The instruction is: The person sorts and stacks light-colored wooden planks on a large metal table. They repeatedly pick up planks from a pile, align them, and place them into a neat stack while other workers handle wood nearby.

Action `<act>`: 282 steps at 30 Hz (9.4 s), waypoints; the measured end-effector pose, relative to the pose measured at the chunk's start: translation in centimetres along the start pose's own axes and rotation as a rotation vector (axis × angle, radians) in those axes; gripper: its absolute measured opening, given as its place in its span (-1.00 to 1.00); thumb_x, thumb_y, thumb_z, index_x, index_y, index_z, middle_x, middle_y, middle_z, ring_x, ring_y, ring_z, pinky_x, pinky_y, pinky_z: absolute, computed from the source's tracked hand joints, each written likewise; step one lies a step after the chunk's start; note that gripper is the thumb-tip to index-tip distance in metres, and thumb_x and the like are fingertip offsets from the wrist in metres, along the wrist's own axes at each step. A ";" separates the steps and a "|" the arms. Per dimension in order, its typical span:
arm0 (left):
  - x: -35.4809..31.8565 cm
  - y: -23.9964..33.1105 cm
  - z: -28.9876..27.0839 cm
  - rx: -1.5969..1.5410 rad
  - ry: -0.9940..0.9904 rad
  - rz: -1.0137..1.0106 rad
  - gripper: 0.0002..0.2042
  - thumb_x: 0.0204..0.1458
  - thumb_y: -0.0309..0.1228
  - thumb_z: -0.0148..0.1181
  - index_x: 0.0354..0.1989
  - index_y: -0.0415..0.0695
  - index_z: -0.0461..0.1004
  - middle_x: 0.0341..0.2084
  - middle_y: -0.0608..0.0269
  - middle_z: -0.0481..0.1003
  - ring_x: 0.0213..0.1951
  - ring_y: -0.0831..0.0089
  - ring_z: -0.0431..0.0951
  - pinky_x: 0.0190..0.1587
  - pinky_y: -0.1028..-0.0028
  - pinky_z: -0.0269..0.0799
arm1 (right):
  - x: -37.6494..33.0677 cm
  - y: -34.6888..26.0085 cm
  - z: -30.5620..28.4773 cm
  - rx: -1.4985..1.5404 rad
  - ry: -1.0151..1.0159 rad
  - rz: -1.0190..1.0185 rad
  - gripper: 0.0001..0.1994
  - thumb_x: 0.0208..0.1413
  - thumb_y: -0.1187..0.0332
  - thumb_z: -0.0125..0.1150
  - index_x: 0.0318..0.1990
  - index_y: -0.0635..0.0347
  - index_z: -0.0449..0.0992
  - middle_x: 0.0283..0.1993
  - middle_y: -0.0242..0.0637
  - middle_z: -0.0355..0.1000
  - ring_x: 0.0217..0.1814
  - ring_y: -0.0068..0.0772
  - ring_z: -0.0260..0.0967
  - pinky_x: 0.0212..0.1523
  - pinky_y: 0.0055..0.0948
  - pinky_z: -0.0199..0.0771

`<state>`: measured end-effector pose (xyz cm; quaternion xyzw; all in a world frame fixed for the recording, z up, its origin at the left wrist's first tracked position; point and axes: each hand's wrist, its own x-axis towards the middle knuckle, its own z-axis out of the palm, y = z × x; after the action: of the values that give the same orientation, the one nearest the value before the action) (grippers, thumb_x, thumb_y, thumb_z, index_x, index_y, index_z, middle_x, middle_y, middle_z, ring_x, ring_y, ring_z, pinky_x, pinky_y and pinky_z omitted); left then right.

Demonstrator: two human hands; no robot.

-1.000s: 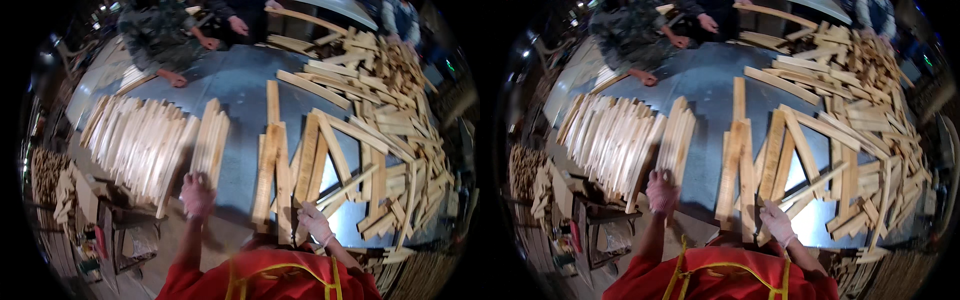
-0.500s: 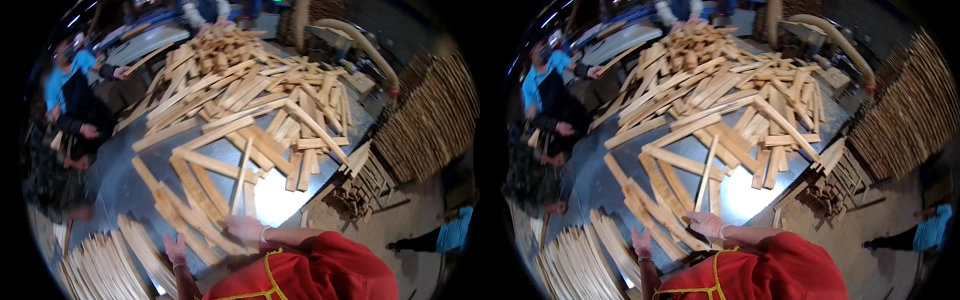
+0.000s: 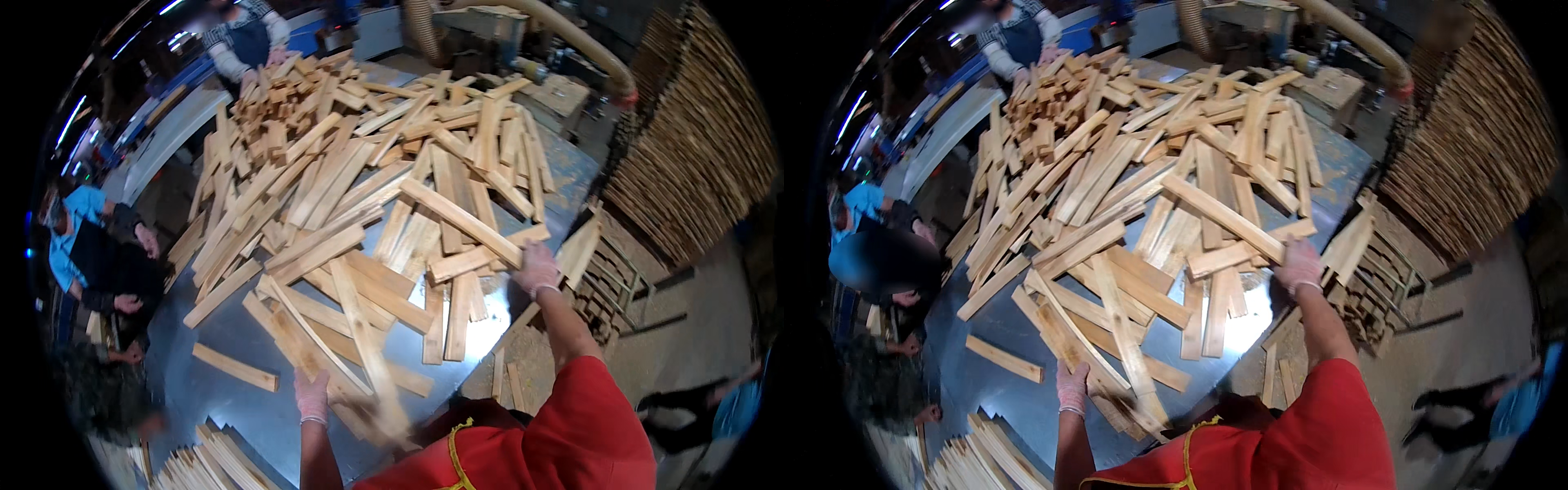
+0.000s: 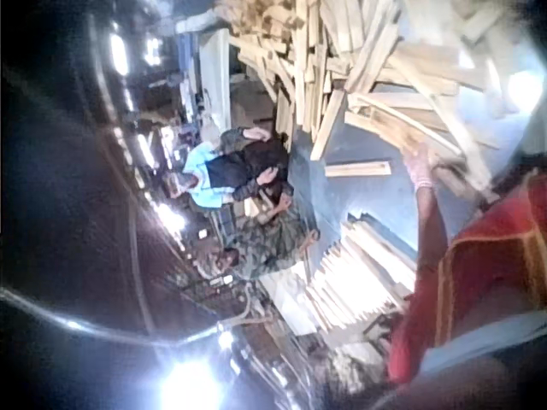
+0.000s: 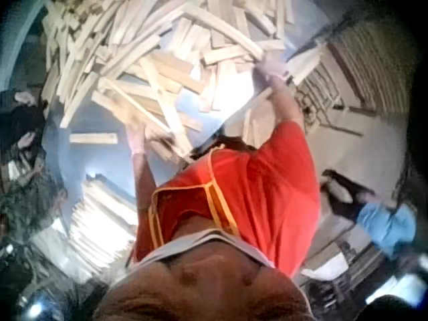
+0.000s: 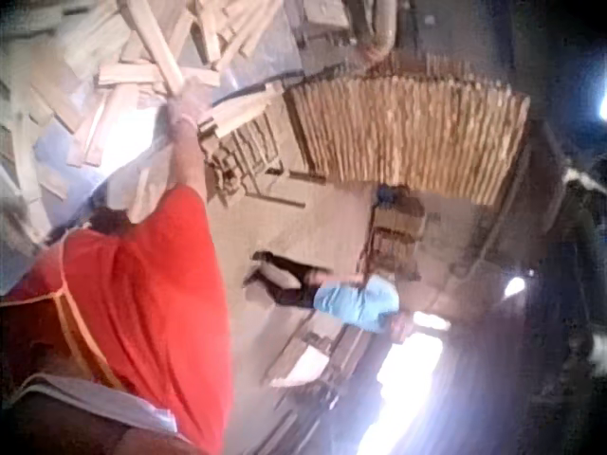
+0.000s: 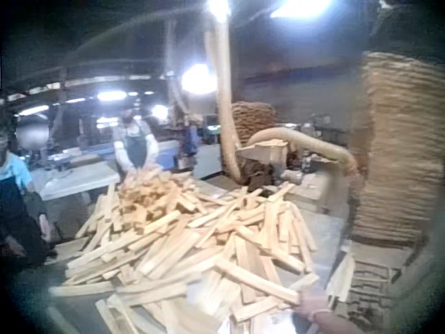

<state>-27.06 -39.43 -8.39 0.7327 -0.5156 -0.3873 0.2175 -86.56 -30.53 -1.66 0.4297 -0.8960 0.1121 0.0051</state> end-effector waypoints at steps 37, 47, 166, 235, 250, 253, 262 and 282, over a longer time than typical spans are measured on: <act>-28.8 -23.2 -17.2 0.812 0.705 -0.475 -0.54 0.18 -0.36 0.07 0.29 -0.04 0.40 0.20 0.03 0.36 0.34 -0.05 0.27 0.36 -0.23 0.08 | -39.5 -31.8 2.0 0.293 -1.681 -0.906 -0.24 0.23 0.54 0.34 0.55 0.32 0.14 0.38 -0.04 0.38 0.38 -0.26 0.37 0.38 -0.38 0.39; -42.3 -19.7 -6.4 0.561 1.058 -0.443 -0.59 0.12 -0.35 0.08 0.18 -0.05 0.50 0.19 0.03 0.44 0.26 0.01 0.38 0.32 -0.08 0.25 | -38.3 -35.2 1.8 -0.115 -0.782 -2.097 -0.37 0.12 0.07 0.32 0.32 0.13 0.41 0.21 0.01 0.51 0.33 0.05 0.36 0.40 0.01 0.23; -41.0 -42.7 2.0 -0.261 0.077 -0.337 -0.26 0.09 0.39 0.17 0.04 -0.12 0.49 -0.39 0.27 0.49 -0.27 0.32 0.52 -0.26 0.33 0.48 | -37.1 -9.7 14.8 -0.025 -1.424 -1.029 -0.49 0.28 0.04 0.23 0.25 0.16 0.55 0.15 -0.01 0.58 0.16 -0.06 0.55 0.11 -0.16 0.52; -52.7 -37.4 12.2 0.115 -0.095 -0.510 -0.59 0.27 -0.16 -0.01 0.16 -0.03 0.60 0.11 0.01 0.62 0.13 -0.03 0.60 0.23 0.06 0.48 | -36.0 -8.3 16.5 -0.037 -1.499 -0.808 -0.40 0.35 -0.01 0.18 0.41 0.12 0.39 0.28 -0.02 0.49 0.23 -0.15 0.48 0.26 -0.24 0.44; -52.5 -41.3 14.3 0.353 -0.229 -0.364 -0.54 0.31 -0.10 -0.08 0.10 -0.11 0.63 0.11 -0.05 0.61 0.15 -0.03 0.59 0.23 0.03 0.46 | -37.5 -10.8 16.1 -0.093 -1.515 -0.829 -0.39 0.34 0.00 0.20 0.42 0.14 0.39 0.26 -0.03 0.51 0.22 -0.15 0.49 0.25 -0.24 0.45; -51.7 -38.1 14.5 -0.472 0.140 -0.419 -0.50 0.33 -0.06 -0.10 0.16 -0.11 0.62 0.19 -0.06 0.57 0.22 -0.01 0.56 0.28 0.06 0.43 | -36.8 -10.9 16.3 -0.110 -1.490 -0.808 -0.39 0.34 0.00 0.20 0.42 0.14 0.39 0.26 -0.03 0.51 0.22 -0.14 0.50 0.25 -0.25 0.45; -51.0 -38.1 13.0 0.210 -0.182 -0.431 -0.55 0.33 -0.16 -0.08 0.15 -0.15 0.61 0.21 -0.03 0.56 0.23 0.01 0.56 0.30 0.08 0.44 | -36.7 -11.7 15.9 -0.141 -1.486 -0.836 -0.38 0.33 0.01 0.21 0.42 0.15 0.38 0.24 -0.04 0.52 0.21 -0.14 0.51 0.25 -0.25 0.46; -49.0 -39.6 12.7 0.194 -0.056 -0.474 -0.47 0.22 -0.07 0.03 0.24 -0.12 0.56 0.25 -0.04 0.54 0.25 -0.06 0.54 0.33 0.06 0.43 | -35.7 -10.6 16.6 -0.118 -1.457 -0.765 -0.37 0.31 0.03 0.24 0.42 0.17 0.38 0.22 -0.05 0.55 0.19 -0.13 0.53 0.25 -0.25 0.47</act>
<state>-22.14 21.69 -27.69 0.8396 -0.3699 -0.3962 0.0349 -54.39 -12.95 -19.53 0.6690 -0.4709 -0.2515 -0.5172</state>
